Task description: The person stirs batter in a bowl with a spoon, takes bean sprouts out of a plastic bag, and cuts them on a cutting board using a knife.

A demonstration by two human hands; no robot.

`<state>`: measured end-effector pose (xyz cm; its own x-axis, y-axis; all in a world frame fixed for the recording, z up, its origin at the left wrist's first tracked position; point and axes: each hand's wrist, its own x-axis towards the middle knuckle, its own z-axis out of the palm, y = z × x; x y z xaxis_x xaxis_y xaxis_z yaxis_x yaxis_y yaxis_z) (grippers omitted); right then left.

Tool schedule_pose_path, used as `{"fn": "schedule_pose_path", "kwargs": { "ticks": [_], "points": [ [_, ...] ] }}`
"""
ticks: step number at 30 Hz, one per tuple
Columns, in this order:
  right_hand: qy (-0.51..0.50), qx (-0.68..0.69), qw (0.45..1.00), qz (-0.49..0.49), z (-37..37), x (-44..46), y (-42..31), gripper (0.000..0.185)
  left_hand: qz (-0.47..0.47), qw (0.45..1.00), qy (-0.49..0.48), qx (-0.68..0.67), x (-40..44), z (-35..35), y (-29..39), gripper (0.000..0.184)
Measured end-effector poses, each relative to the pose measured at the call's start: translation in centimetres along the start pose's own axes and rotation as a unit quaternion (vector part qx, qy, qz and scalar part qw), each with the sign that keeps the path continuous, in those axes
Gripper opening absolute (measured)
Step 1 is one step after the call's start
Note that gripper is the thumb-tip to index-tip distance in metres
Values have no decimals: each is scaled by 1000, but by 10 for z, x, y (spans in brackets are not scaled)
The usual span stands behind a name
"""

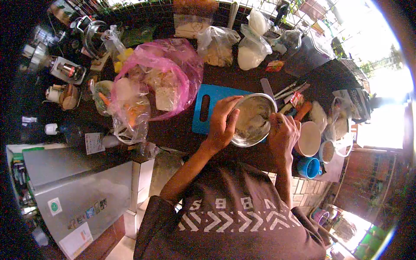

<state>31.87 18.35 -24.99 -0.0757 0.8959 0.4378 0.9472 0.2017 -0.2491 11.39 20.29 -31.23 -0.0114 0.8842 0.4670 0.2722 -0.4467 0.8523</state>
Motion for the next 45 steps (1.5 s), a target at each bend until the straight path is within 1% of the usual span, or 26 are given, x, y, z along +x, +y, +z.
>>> {"fn": "schedule_pose_path", "kwargs": {
  "ticks": [2, 4, 6, 7, 8, 10, 12, 15, 16, 18, 19, 22, 23, 25, 26, 27, 28, 30, 32, 34, 35, 39, 40, 43, 44, 45],
  "points": [
    [29, 15, 999, 9, -4, 3, -3, 21, -3, 999, 33, -8, -3, 3, 0, 33],
    [53, 27, 998, -7, 13, -6, 7, 20, -5, 999, 33, -9, -2, 4, -1, 32],
    [76, 15, 995, -56, 29, -13, 12, 18, -7, 999, 33, -10, -2, 5, 0, 31],
    [20, 18, 998, -55, 31, -18, 14, 14, 2, 999, 39, 5, -2, 6, 1, 31],
    [21, 18, 998, -56, 27, -15, 10, 14, 11, 999, 45, 21, -2, 6, 2, 30],
    [-50, -22, 998, -25, 13, -7, 1, 13, 10, 999, 46, 26, -5, 7, 5, 30],
    [-51, -21, 998, -22, 2, 0, 4, 16, 11, 998, 46, 30, -6, 8, 7, 30],
    [-67, -38, 997, 12, -12, 12, 1, 7, 9, 998, 52, 19, -7, 10, 0, 29],
    [-66, -39, 997, 11, -15, 14, -2, 7, -16, 998, 64, -13, -8, 11, -3, 29],
    [-27, -23, 998, 52, -19, 16, -5, 24, -41, 995, 78, -45, -6, 10, -1, 29],
    [-26, -16, 998, 63, -12, 14, 0, 25, -45, 995, 86, -31, -6, 7, -1, 29],
    [-26, -21, 999, 9, 5, 5, 5, 25, -44, 995, 95, -5, -3, 3, 8, 29],
    [-27, -20, 999, 9, 7, 3, 5, 25, -40, 995, 94, 10, -3, 2, 9, 29],
    [-39, 3, 999, -24, 11, -2, 4, 16, -37, 995, 91, 2, -3, 4, 6, 29],
    [-46, 15, 998, -41, 10, -2, 1, 17, -34, 996, 88, -7, -3, 4, 5, 30],
    [-78, 12, 997, -19, -1, 0, -1, 16, -35, 995, 89, -6, -4, 4, 4, 30],
    [-80, 13, 997, -20, -3, 1, -2, 16, -37, 996, 87, -8, -5, 3, 4, 30],
    [-35, 50, 998, 14, -6, 3, -1, 14, -39, 996, 85, -10, -6, 4, 3, 30],
    [-15, 48, 999, 9, 0, 0, 3, 14, -54, 994, 99, -17, -8, 4, 3, 30],
    [-3, 57, 997, -59, 8, -8, 10, 10, -50, 994, 96, -15, -7, 4, 4, 30],
    [-27, 43, 997, -62, 5, -7, 2, 5, -47, 994, 94, -12, -6, 4, 4, 30],
    [-42, 35, 998, -43, -1, -4, -1, 7, -37, 995, 97, 5, -7, 5, 4, 30],
    [-42, 36, 998, -43, 0, -4, 0, 7, -54, 993, 103, -9, -7, 5, 4, 29],
    [37, 97, 994, -46, 13, -3, 7, 17, -67, 991, 116, -28, -9, 6, 2, 29],
    [37, 95, 994, -44, 16, -2, 8, 17, -65, 990, 124, -33, -8, 6, 3, 29],
    [48, 61, 993, -84, 20, 0, 8, 12, -64, 990, 122, -34, -8, 5, 5, 29]
  ]
}}
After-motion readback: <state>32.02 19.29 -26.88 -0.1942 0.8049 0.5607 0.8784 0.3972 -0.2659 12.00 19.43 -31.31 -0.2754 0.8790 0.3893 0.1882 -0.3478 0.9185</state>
